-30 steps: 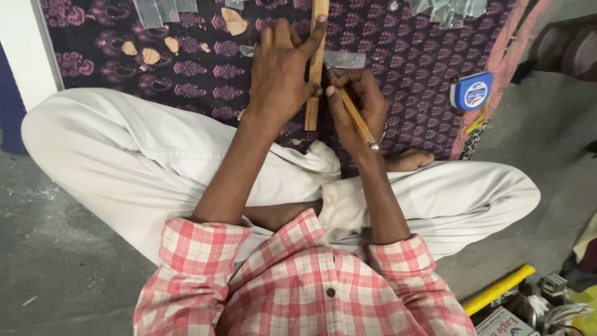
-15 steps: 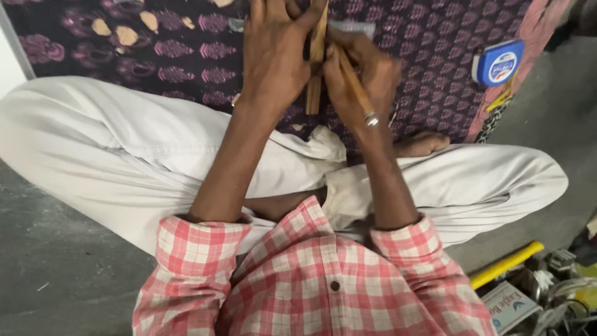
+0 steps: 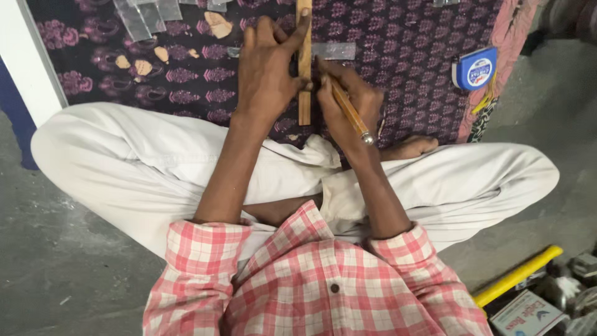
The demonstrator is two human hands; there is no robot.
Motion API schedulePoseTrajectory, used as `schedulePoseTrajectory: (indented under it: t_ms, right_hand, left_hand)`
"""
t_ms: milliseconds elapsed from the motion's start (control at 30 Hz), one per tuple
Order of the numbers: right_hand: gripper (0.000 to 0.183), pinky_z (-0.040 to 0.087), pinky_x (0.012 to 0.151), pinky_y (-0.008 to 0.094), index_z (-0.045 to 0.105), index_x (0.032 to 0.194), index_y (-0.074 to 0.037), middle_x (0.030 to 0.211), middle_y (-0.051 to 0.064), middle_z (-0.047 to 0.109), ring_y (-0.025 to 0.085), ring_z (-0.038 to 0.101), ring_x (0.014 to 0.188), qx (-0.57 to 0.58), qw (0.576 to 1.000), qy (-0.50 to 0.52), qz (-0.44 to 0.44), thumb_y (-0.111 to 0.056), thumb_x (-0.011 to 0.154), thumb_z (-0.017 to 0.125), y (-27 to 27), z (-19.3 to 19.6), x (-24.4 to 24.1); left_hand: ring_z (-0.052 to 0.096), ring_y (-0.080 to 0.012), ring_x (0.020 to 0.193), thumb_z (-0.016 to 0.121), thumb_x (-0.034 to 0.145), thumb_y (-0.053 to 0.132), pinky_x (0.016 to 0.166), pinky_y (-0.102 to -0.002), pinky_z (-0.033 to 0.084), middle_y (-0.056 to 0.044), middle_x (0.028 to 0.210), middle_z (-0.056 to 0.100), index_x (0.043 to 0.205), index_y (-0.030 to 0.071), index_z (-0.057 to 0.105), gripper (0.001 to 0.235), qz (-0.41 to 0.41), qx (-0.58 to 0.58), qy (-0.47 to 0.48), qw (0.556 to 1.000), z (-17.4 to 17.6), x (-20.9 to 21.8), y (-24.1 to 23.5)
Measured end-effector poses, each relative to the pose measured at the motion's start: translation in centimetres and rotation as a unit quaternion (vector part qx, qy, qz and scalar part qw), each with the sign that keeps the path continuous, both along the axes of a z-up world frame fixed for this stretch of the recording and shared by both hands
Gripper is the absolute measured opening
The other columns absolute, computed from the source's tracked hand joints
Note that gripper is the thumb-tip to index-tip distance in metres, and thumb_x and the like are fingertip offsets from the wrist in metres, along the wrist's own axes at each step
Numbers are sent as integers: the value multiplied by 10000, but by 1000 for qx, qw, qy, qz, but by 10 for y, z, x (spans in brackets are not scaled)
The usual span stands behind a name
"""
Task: The person sits on the floor and uses a glass cutter and a wooden straightedge to score and snap rectangular glass pieces. They repeatedly align the straightedge, score the glass, and break it into smaller pieces, placing finished pieces aside.
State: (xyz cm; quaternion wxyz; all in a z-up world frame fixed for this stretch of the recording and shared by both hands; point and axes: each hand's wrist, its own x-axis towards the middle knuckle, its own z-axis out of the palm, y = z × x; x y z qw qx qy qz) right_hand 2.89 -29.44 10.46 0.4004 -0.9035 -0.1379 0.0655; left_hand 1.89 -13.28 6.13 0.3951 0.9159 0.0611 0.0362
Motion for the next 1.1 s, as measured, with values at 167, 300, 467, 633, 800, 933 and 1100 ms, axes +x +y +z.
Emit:
schedulePoseTrajectory:
  t_ms: [167,300,467,633,800,933,1100]
  right_hand:
    - [224,620,630,298,735,1171,25,916,157,788,169,793,756,7,1000,-3,7,-60,970,685,3,-6,6]
    - [203,620,664,319,709,1167,42,918,186,776,222,799,786,16,999,-30,37,-42,985,674,3,-11,6]
    - [93,570,635,400,699,1045,23,823,227,732,331,736,703,-82,989,-81,92,-50,990,719,4,-23,20]
    - [179,613,650,354,692,1165,10,903,202,761,277,780,743,-35,997,-34,56,-66,1006,658,5,-22,10]
    - [292,615,915,387,679,1275,-26,1166,216,742,331,756,1034,-33,985,-168,6,-83,990,694,9,-31,-20]
    - [315,627,885,350,692,1280,-24,1154,185,748,269,779,998,8,999,-26,-46,-90,972,708,-2,-36,-33]
    - [326,625,912,363,684,1313,-31,1197,178,750,289,764,1021,-29,993,-115,-3,-53,988,709,1,-39,-21]
  left_hand:
    - [490,-296,982,1007,564,205,842,-424,495,-90,1071,518,1421,175,645,931,-6,7,1,1000,-2,2,0]
    - [497,-304,979,977,583,167,843,-437,497,-104,1086,527,1432,156,644,912,-7,18,-4,1000,-6,-2,1]
    - [505,-315,1026,963,756,133,861,-454,481,-97,1120,542,1439,180,661,748,-8,31,-26,999,-11,-2,1]
    - [507,-321,1016,947,651,133,865,-445,480,-117,1104,538,1412,150,651,817,-1,-1,-29,1000,-7,1,3]
    - [500,-329,982,952,627,137,824,-444,467,-122,1059,522,1417,152,649,847,-7,5,-8,1000,1,3,4]
    - [498,-316,974,962,587,150,852,-440,478,-106,1051,520,1416,147,645,887,-10,5,-2,1000,0,-1,0]
    - [502,-309,994,967,581,148,864,-437,482,-105,1092,528,1393,126,657,869,-8,-2,-4,1000,-1,0,1]
